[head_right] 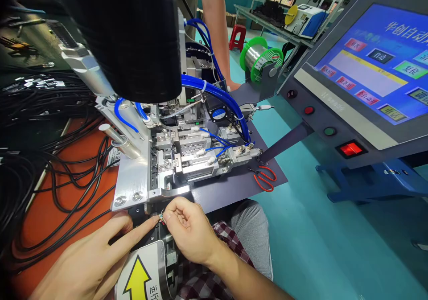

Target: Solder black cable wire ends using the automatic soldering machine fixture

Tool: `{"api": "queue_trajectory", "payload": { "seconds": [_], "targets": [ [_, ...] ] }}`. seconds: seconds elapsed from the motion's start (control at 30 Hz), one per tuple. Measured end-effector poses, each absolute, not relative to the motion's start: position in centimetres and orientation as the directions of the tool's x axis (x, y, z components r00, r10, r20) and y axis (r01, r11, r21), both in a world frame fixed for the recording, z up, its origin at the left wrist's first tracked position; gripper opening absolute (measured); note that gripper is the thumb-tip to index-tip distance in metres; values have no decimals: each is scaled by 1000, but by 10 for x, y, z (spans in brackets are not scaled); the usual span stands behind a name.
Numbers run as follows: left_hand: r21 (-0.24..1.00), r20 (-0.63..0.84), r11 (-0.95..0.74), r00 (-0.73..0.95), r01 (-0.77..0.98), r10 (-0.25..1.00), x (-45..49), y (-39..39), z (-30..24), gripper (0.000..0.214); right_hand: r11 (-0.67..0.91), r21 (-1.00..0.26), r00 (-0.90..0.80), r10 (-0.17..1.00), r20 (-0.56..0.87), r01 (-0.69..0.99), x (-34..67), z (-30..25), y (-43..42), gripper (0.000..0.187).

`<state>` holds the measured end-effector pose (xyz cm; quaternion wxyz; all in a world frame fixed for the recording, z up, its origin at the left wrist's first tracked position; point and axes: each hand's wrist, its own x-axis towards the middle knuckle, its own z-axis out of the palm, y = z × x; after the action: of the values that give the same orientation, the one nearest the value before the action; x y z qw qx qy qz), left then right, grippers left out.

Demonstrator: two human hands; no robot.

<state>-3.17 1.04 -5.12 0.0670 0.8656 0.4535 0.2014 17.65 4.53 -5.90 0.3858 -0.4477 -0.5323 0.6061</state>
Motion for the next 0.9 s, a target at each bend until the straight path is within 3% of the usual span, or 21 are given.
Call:
{"api": "queue_trajectory", "payload": {
  "seconds": [0.3,0.73,0.9],
  "targets": [
    [338,286,-568,493,750,821,-33,10,-55,51,-220,-973,-277,941,-194,-67,174,-55,45,21],
    [341,227,-560,512,755,828,-33,9,-52,53,-135,-989,-234,961,-146,63,174,-54,43,21],
    [309,267,-574,510,759,818,-33,10,-54,52,-193,-981,-226,954,-194,28,176,-56,42,19]
  ]
}}
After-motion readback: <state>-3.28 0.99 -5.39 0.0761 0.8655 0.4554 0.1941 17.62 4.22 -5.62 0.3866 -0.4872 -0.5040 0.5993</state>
